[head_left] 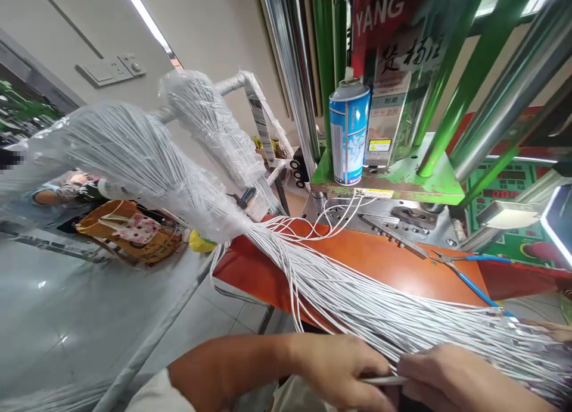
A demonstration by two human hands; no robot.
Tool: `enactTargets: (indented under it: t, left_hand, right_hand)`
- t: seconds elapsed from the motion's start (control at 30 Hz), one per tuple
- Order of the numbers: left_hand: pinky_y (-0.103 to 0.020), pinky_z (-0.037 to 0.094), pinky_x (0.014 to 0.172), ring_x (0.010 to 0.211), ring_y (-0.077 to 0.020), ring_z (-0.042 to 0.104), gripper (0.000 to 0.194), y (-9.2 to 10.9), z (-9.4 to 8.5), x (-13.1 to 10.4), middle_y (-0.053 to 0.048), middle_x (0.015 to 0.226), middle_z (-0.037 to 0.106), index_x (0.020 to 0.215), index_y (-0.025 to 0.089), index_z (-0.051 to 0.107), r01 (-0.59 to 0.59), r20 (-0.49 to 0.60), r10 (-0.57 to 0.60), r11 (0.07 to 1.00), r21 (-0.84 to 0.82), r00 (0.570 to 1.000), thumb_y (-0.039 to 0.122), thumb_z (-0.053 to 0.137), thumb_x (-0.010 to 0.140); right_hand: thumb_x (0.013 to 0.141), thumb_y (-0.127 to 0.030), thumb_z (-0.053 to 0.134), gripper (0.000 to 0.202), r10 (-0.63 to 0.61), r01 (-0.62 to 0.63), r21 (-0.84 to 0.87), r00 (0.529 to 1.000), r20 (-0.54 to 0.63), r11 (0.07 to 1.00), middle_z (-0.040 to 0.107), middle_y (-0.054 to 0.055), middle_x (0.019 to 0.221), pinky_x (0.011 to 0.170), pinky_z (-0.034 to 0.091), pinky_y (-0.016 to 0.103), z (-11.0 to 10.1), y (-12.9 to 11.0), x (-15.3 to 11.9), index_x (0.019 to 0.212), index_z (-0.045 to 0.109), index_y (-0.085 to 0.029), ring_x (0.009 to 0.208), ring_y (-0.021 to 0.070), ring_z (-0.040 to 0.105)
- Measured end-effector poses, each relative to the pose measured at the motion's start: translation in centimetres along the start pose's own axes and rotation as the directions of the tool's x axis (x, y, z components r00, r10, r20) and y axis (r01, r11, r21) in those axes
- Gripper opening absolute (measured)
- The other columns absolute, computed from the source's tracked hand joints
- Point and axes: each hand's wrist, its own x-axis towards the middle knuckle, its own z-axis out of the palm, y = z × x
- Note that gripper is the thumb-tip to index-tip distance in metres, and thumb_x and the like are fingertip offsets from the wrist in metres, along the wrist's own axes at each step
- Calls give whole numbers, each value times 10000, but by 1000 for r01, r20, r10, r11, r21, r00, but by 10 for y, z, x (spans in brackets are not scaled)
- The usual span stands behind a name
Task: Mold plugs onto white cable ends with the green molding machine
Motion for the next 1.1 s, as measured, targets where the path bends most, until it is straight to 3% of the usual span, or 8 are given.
enactTargets:
  t: [0.07, 0.2, 0.3, 0.5, 0.63, 0.8, 0.97, 1.1]
  left_hand:
    - [-181, 357, 435, 429, -75, 459, 320, -3, 9, 21, 34, 595, 558, 866, 170, 640, 86, -16, -95, 949, -303, 995, 480, 621, 946]
    - [-180, 275, 317, 337, -71, 398, 457, -8, 0, 32, 25, 568, 570, 921, 147, 630, 59, -174, -217, 771, -634, 961, 603, 605, 923]
    - [-194, 363, 332, 367, -104, 502, 481, -6, -10, 36, -8, 616, 632, 963, 147, 611, 48, -144, -220, 685, -727, 965, 620, 648, 886]
    - [-152, 190, 349, 359, -10, 285, 450, 15, -22, 49, 60, 568, 508, 1027, 98, 670, 42, -115, -173, 709, -704, 978, 530, 705, 907]
    - [-173, 249, 341, 358, -38, 395, 422, 18, -36, 55, 24, 620, 568, 1030, 100, 664, 36, -140, -198, 688, -725, 970, 499, 714, 903]
    - [-181, 368, 408, 435, -63, 509, 415, 20, -50, 79, 0, 686, 599, 990, 108, 646, -5, -153, -162, 670, -742, 975, 485, 760, 858]
    - [-165, 173, 375, 399, -8, 312, 425, 26, -76, 102, 52, 614, 498, 904, 117, 613, -102, -290, -124, 747, -656, 949, 518, 749, 867]
    - [-174, 160, 367, 388, -20, 295, 416, 12, -96, 113, 61, 594, 483, 1034, 108, 647, -128, -314, -87, 787, -604, 946, 507, 677, 918]
  right_hand:
    - [1013, -376, 529, 274, 75, -81, 73, 993, 89, 994, 676, -23, 698, 556, 396, 229, -8, 11, 6, 807, 661, -252, 602, 137, 605]
    - [1024, -510, 486, 394, 194, -171, 139, 965, -177, 976, 625, 11, 709, 624, 435, 270, -31, 45, -6, 754, 561, -232, 662, 172, 580]
    - [1022, -484, 496, 403, 169, -152, 90, 960, -223, 984, 618, 8, 690, 617, 417, 285, -32, 42, -4, 709, 545, -235, 645, 173, 567]
    - [1011, -456, 526, 345, 87, -37, 164, 949, -303, 986, 686, 23, 745, 638, 451, 286, -45, 28, 33, 805, 696, -238, 666, 178, 606]
    - [969, -547, 575, 400, 178, -36, 333, 897, -404, 942, 687, 29, 747, 683, 493, 300, -59, 45, 49, 777, 688, -216, 706, 192, 617]
    - [954, -655, 552, 463, 358, 123, 661, 760, -543, 740, 733, 59, 938, 751, 553, 331, -49, 36, 83, 949, 705, -217, 831, 214, 669]
    - [970, -650, 547, 493, 385, 266, 794, 762, -521, 547, 732, 123, 1139, 839, 591, 390, -38, 45, 104, 1121, 710, -210, 1014, 269, 699]
    - [957, -568, 632, 431, 423, 235, 715, 670, -610, 658, 731, 96, 1142, 951, 549, 382, -34, 66, 105, 1188, 688, -209, 1031, 246, 689]
